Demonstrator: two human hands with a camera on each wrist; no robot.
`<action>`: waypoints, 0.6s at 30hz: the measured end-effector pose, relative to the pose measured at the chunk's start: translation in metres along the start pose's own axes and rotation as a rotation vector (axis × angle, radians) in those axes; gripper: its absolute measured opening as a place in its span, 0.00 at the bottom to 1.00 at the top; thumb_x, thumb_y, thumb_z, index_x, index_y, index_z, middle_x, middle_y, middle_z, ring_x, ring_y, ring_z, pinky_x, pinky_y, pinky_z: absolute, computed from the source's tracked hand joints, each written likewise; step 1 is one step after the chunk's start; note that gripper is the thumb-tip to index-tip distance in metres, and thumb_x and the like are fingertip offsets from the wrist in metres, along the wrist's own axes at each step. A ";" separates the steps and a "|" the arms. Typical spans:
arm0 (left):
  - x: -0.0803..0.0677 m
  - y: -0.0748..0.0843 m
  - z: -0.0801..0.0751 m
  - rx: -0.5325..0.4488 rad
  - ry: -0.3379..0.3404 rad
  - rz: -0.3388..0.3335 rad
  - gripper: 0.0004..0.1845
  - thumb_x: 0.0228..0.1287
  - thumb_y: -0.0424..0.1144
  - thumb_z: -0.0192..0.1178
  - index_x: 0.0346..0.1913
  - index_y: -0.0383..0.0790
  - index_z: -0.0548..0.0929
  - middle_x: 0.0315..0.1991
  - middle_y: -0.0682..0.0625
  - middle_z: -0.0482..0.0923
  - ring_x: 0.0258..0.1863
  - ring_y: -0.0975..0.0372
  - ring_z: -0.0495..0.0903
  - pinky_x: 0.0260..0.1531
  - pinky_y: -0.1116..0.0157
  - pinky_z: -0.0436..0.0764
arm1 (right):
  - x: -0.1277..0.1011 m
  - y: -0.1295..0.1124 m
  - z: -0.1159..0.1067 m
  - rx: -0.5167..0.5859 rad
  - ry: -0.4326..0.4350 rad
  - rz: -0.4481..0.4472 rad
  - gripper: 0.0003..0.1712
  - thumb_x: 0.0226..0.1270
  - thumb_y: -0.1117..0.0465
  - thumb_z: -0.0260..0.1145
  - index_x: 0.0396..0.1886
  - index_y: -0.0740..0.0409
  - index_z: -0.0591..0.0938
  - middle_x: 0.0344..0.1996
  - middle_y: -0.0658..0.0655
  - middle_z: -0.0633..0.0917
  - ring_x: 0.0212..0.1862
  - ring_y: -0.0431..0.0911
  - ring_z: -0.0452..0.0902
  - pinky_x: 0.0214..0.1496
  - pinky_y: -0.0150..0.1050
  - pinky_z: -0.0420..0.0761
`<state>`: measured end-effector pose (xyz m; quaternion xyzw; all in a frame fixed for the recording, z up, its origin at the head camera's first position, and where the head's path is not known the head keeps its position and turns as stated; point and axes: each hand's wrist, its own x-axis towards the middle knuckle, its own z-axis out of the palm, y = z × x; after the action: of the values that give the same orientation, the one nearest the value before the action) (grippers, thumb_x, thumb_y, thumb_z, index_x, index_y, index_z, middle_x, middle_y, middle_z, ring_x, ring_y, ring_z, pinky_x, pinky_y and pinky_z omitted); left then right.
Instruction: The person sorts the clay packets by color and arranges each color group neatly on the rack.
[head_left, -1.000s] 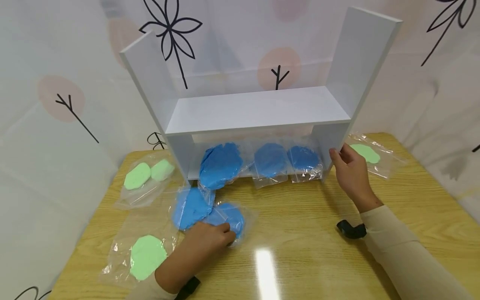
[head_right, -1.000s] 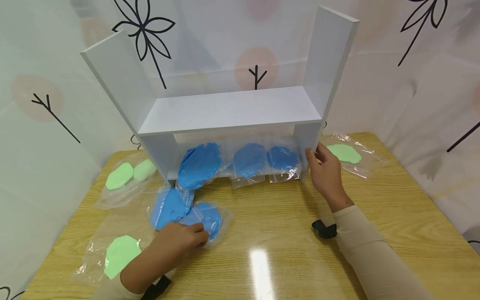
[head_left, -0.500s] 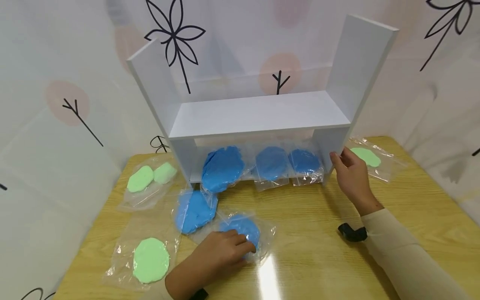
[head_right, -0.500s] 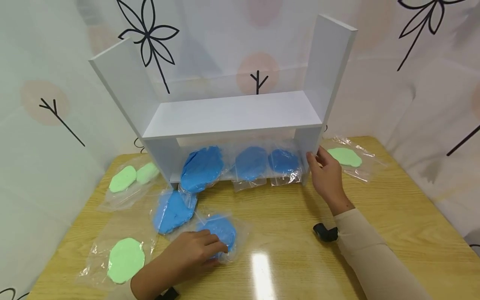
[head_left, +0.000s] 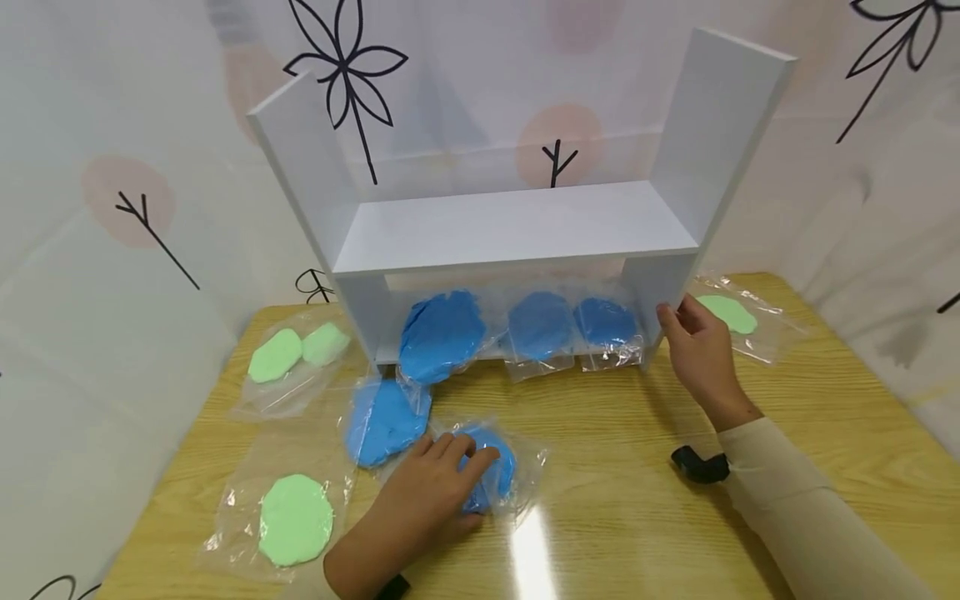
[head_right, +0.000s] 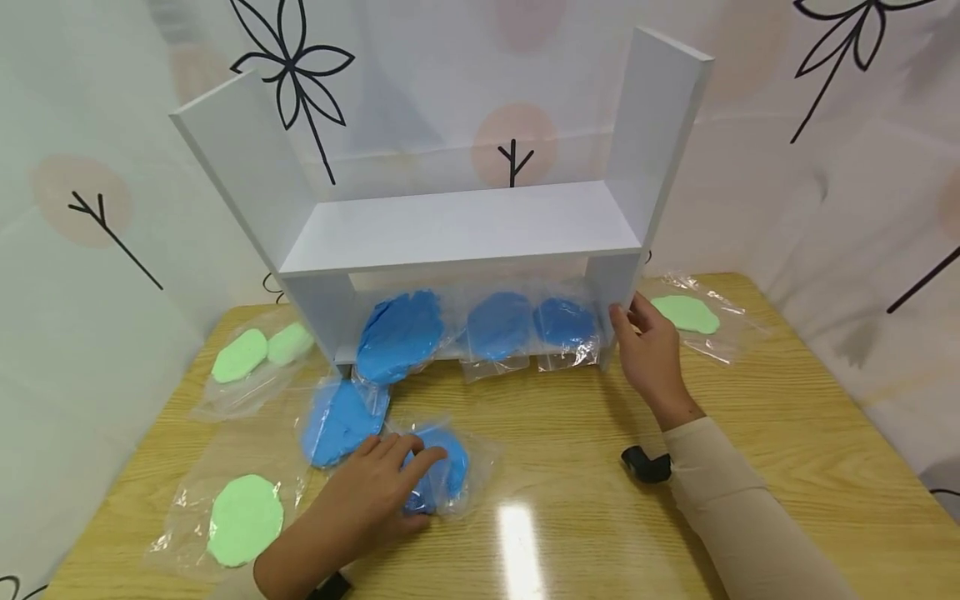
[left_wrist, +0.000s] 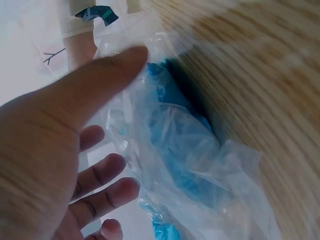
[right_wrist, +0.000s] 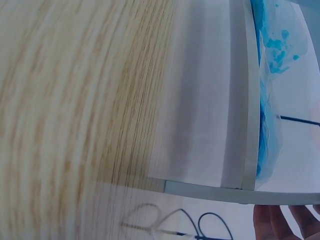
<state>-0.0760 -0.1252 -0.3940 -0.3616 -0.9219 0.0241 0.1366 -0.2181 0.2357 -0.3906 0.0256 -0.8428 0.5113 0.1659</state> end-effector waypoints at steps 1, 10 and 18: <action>0.000 0.000 0.000 -0.001 -0.015 -0.018 0.42 0.43 0.65 0.75 0.60 0.50 0.74 0.45 0.53 0.77 0.45 0.60 0.78 0.46 0.57 0.81 | 0.000 0.000 0.000 -0.002 -0.001 -0.002 0.29 0.79 0.49 0.53 0.74 0.51 0.69 0.67 0.66 0.76 0.63 0.52 0.77 0.51 0.20 0.78; -0.002 0.001 0.006 0.012 -0.098 -0.065 0.38 0.47 0.69 0.70 0.56 0.50 0.80 0.47 0.52 0.77 0.46 0.59 0.77 0.47 0.56 0.76 | 0.001 0.002 -0.002 -0.013 -0.011 0.002 0.29 0.79 0.49 0.52 0.75 0.50 0.67 0.68 0.65 0.75 0.64 0.56 0.76 0.52 0.21 0.78; -0.003 -0.002 0.013 0.009 -0.060 0.022 0.27 0.53 0.61 0.70 0.55 0.56 0.84 0.48 0.53 0.78 0.46 0.60 0.73 0.46 0.59 0.73 | 0.001 0.001 0.001 0.002 -0.010 0.000 0.29 0.79 0.49 0.52 0.75 0.50 0.67 0.68 0.64 0.74 0.65 0.59 0.75 0.56 0.28 0.80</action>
<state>-0.0783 -0.1278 -0.4073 -0.3702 -0.9215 0.0407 0.1101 -0.2197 0.2358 -0.3919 0.0283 -0.8432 0.5118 0.1619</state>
